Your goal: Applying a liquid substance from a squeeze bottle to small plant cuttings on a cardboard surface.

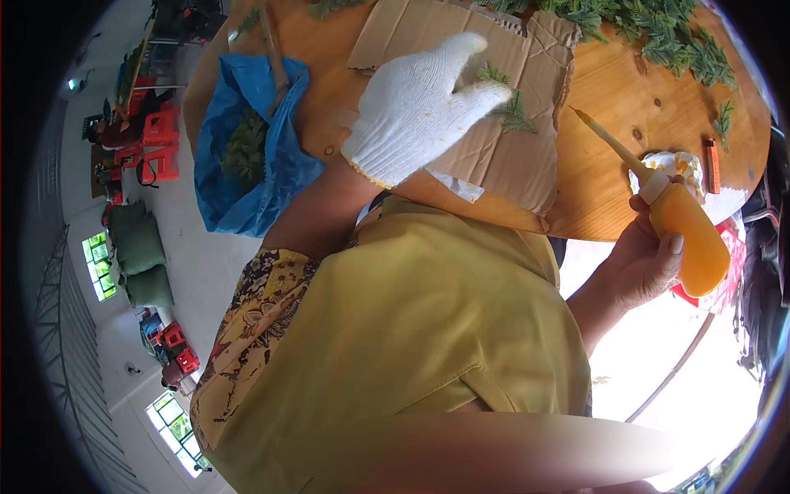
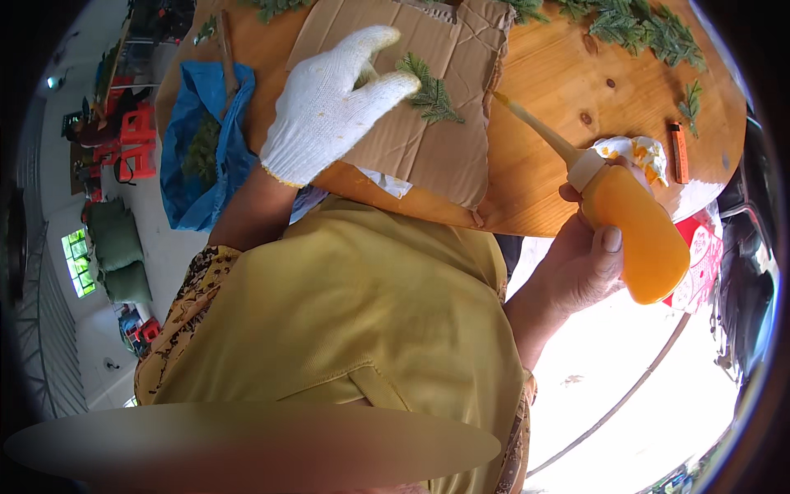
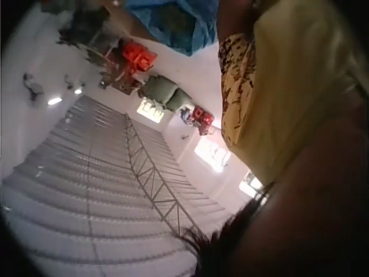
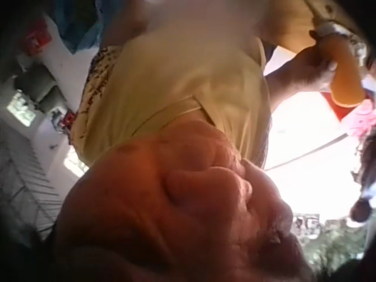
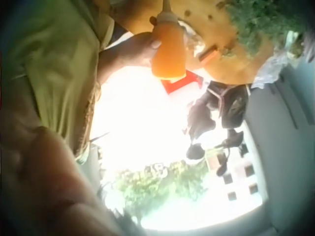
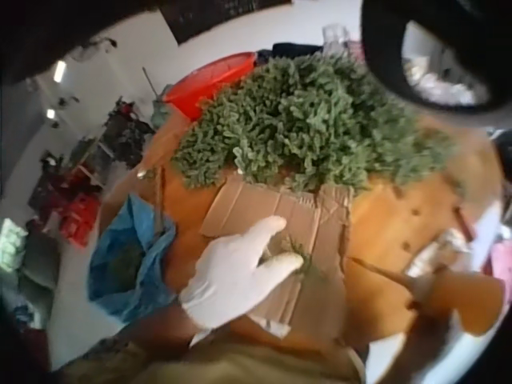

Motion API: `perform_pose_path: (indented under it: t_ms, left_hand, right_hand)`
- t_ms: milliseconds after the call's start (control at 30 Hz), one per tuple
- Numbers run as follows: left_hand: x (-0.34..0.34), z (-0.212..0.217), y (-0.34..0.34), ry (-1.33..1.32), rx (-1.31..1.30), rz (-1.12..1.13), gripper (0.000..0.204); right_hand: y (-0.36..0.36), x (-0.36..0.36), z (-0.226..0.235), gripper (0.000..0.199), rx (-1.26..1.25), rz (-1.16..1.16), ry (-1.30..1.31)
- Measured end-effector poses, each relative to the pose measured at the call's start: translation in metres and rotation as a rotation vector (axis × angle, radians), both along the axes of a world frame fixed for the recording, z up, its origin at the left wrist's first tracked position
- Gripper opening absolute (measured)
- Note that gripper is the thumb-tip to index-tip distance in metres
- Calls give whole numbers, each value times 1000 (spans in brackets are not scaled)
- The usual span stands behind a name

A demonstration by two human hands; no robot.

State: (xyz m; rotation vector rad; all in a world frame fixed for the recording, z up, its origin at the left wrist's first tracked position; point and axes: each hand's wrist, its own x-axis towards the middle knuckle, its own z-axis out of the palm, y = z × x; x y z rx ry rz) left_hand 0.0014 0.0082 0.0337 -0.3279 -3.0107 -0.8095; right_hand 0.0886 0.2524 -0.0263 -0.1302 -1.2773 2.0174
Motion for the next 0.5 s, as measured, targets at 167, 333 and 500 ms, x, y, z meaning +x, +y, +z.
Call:
perform_pose_path:
  t_ms: [167,333,500]
  left_hand:
    - [-13,-24,4,-87,-83,-129,42]
    - [-12,-31,-6,-76,241,-144,32]
    - [-2,-21,-7,14,224,39,32]
  right_hand:
    - [1,0,-1,51,-54,25,-13]
    - [-7,1,-2,52,-28,55,9]
    - [-8,-2,-2,53,-18,88,20]
